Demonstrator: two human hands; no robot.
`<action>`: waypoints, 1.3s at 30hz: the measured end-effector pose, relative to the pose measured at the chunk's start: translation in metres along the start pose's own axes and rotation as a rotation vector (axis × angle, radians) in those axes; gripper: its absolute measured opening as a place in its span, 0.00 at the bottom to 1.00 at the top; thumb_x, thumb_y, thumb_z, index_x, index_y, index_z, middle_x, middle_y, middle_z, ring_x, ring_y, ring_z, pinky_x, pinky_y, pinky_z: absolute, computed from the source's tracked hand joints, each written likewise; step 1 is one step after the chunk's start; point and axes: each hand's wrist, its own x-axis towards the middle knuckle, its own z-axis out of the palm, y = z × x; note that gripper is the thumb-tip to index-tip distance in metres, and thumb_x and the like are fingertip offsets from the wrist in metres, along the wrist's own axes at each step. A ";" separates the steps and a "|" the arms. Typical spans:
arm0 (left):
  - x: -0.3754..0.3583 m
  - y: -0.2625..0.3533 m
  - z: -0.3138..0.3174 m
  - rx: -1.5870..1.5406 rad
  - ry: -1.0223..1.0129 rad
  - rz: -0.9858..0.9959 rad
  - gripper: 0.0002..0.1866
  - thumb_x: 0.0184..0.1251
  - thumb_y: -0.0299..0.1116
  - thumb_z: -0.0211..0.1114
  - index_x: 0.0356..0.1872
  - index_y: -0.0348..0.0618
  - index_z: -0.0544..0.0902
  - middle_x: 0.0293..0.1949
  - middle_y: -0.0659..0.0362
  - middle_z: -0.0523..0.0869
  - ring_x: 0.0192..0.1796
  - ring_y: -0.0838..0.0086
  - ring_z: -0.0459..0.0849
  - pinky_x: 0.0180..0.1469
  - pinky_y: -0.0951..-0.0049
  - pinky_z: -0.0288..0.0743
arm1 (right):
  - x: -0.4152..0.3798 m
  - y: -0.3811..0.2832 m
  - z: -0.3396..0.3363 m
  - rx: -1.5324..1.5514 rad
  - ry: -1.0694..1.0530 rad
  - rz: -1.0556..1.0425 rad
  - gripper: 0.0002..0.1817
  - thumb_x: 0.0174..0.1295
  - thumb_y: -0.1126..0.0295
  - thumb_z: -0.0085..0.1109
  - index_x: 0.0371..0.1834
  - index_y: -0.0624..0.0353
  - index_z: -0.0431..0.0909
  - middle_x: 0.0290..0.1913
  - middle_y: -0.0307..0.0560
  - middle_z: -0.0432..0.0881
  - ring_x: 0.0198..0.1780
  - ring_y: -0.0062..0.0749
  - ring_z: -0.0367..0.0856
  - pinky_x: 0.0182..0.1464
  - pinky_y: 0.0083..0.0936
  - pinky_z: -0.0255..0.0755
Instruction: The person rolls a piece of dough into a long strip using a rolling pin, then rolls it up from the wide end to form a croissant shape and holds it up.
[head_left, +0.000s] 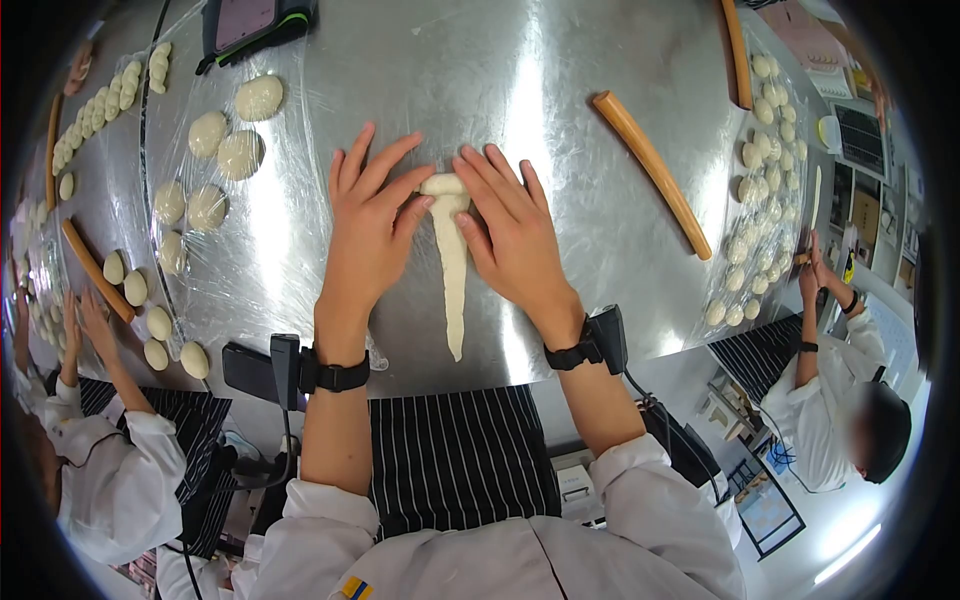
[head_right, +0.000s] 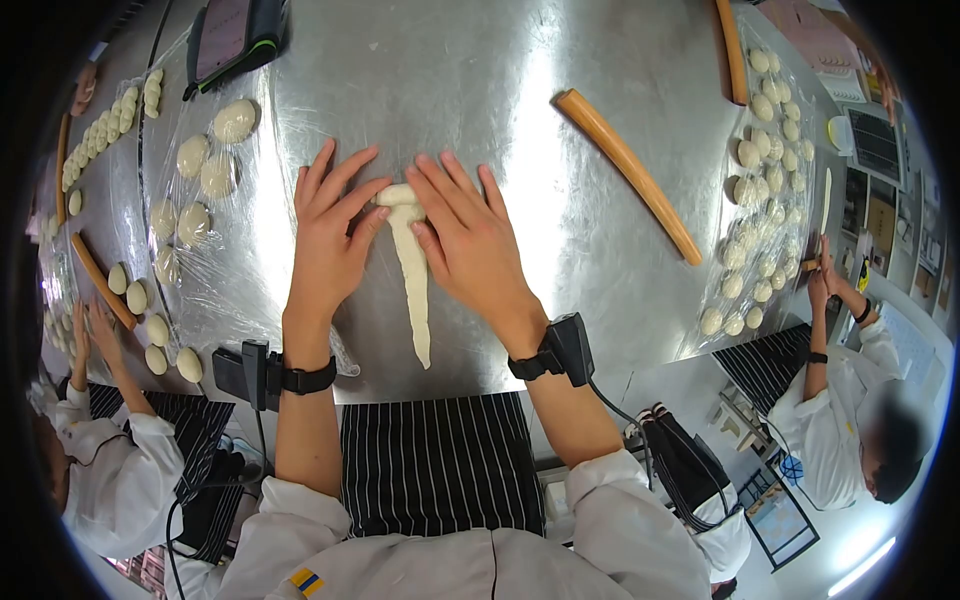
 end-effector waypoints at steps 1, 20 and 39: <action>0.000 -0.001 -0.001 -0.004 0.003 -0.003 0.15 0.73 0.33 0.74 0.58 0.47 0.93 0.75 0.61 0.83 0.87 0.47 0.63 0.87 0.37 0.49 | -0.001 0.000 0.000 0.000 0.000 0.000 0.30 0.77 0.65 0.63 0.81 0.54 0.75 0.82 0.48 0.76 0.86 0.48 0.67 0.87 0.58 0.53; -0.010 0.005 -0.001 -0.064 -0.004 -0.036 0.16 0.75 0.34 0.72 0.60 0.47 0.91 0.72 0.60 0.85 0.85 0.51 0.68 0.88 0.40 0.46 | -0.016 -0.005 -0.002 0.026 -0.021 0.029 0.30 0.76 0.68 0.63 0.81 0.54 0.75 0.82 0.47 0.76 0.85 0.49 0.68 0.86 0.57 0.54; -0.021 0.020 -0.003 -0.168 -0.061 -0.110 0.18 0.78 0.36 0.69 0.63 0.45 0.91 0.77 0.58 0.82 0.88 0.48 0.63 0.89 0.37 0.39 | -0.031 -0.011 0.003 0.161 0.088 0.022 0.33 0.76 0.66 0.64 0.84 0.55 0.71 0.87 0.49 0.68 0.87 0.58 0.62 0.87 0.58 0.53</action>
